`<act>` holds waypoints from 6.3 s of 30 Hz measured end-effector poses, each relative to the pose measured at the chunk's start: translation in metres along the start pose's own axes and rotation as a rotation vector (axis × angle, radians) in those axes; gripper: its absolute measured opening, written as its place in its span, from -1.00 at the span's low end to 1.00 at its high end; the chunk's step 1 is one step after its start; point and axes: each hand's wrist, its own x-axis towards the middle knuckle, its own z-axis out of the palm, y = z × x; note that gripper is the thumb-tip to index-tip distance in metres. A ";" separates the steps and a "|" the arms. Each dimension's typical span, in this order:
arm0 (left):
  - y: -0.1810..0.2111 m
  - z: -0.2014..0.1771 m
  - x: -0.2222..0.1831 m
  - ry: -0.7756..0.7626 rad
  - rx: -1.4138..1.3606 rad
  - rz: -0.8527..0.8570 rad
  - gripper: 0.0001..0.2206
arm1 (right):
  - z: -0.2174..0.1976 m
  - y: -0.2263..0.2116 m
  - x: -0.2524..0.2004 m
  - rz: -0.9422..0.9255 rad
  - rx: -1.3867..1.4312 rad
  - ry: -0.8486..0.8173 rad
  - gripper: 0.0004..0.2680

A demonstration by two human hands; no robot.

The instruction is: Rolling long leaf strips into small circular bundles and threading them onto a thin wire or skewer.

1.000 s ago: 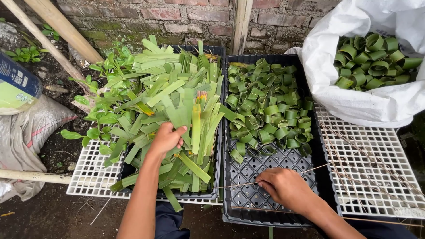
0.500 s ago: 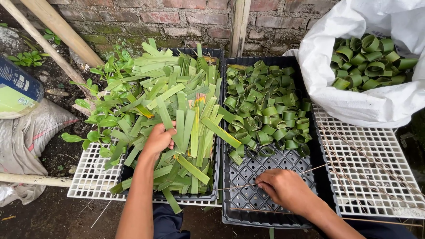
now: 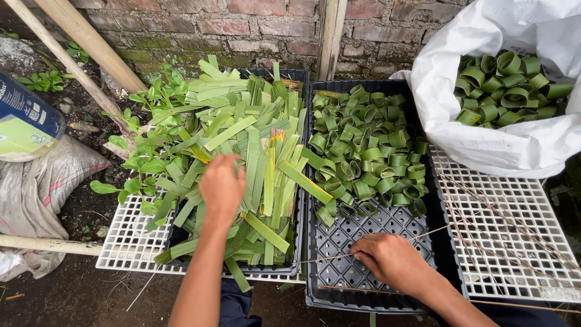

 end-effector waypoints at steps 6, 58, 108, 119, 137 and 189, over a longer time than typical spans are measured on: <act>0.007 0.025 0.010 -0.265 0.041 -0.247 -0.94 | -0.003 -0.002 0.000 -0.022 0.023 0.006 -0.92; 0.140 -0.023 -0.120 0.251 -0.868 0.924 -0.66 | -0.028 -0.047 -0.004 0.044 1.186 0.402 -0.96; 0.155 -0.039 -0.136 -0.365 -1.188 0.045 -0.91 | -0.034 -0.043 -0.006 0.055 0.817 0.574 -0.92; 0.168 -0.047 -0.137 -0.235 -1.138 0.170 -0.91 | -0.040 -0.046 -0.002 0.010 0.637 0.632 -0.86; 0.119 -0.006 -0.105 -0.162 -1.323 -0.007 -0.90 | -0.014 -0.053 0.033 0.024 0.585 0.461 -0.88; 0.162 -0.054 -0.145 0.086 -1.184 0.279 -0.90 | -0.085 -0.097 -0.009 0.014 0.257 0.658 -0.89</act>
